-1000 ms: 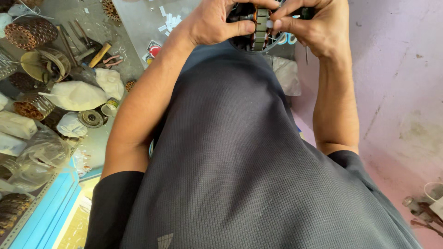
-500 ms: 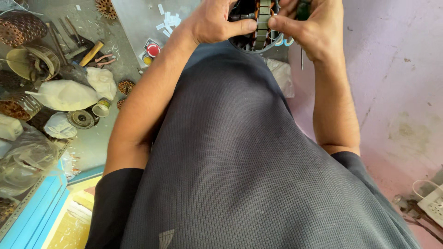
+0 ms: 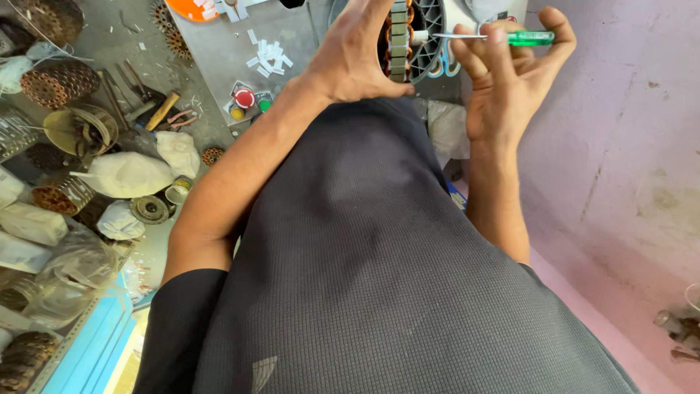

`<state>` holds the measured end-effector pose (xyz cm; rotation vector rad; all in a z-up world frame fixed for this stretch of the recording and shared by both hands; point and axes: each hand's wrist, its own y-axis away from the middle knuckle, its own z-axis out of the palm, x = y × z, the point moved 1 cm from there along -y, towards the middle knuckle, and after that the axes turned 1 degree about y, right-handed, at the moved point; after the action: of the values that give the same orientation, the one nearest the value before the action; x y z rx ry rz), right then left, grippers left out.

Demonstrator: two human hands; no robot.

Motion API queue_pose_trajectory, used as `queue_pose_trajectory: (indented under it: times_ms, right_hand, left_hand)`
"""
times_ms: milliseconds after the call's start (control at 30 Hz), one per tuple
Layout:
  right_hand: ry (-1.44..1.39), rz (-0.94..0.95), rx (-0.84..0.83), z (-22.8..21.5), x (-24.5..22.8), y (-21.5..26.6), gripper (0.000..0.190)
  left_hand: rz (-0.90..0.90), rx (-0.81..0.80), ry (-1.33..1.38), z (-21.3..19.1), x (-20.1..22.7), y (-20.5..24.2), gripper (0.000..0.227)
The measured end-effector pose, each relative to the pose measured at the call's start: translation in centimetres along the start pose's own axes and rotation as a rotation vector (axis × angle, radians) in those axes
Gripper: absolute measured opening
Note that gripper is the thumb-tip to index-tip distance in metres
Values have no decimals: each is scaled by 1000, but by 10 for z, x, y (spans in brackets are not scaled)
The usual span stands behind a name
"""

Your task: The person inserts small white plastic pieces into slots on a cylindrical electrical component mounted on a jig. They use a green-handled screwdriver to press and secure each piece into place, repeating the process for multiple slots around the component.

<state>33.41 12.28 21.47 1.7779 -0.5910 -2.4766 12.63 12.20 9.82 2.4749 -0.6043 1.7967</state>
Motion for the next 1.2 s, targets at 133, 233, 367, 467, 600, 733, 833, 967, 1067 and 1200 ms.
queue_pose_trajectory:
  times_ms: [133,233,367,467,600,733,833,967,1067,1200]
  right_hand:
    - [224,-305,-159,3,15,29,73]
    - [377,-534,-226,8,26,38,78]
    - [528,-701,-246,12,32,43,83]
    - [568,-787,-276,13,36,41,80]
    - [623,-967,-312,15,38,37,75]
    - [625,-1040,-289,17,40,38,74]
    - [622,-1050,-264,12,47,38,74]
    - [627,-1102,-265,14,52,34,70]
    - [678,-1127,-284,19,49,31,69]
    - [721,-923,-382,30,29,28,66]
  left_hand:
    - [116,51,-67,4,-1,9,123]
    - [123,48,-115,6,-3,14,119]
    - [65,1,-102,-1,-1,14,113]
    - [42,68,-28,-12,3,17,91]
    - [-36,73,488,-27,-4,12,37]
    - [-45,13,654,-30,-1,8,33]
    - [-70,-38,637,-34,0,5,32]
    - [-44,-58,557,-35,-1,5,32]
    - [-67,-52,565,-31,-6,8,32]
    - [-148,-60,607,-26,-14,10,28]
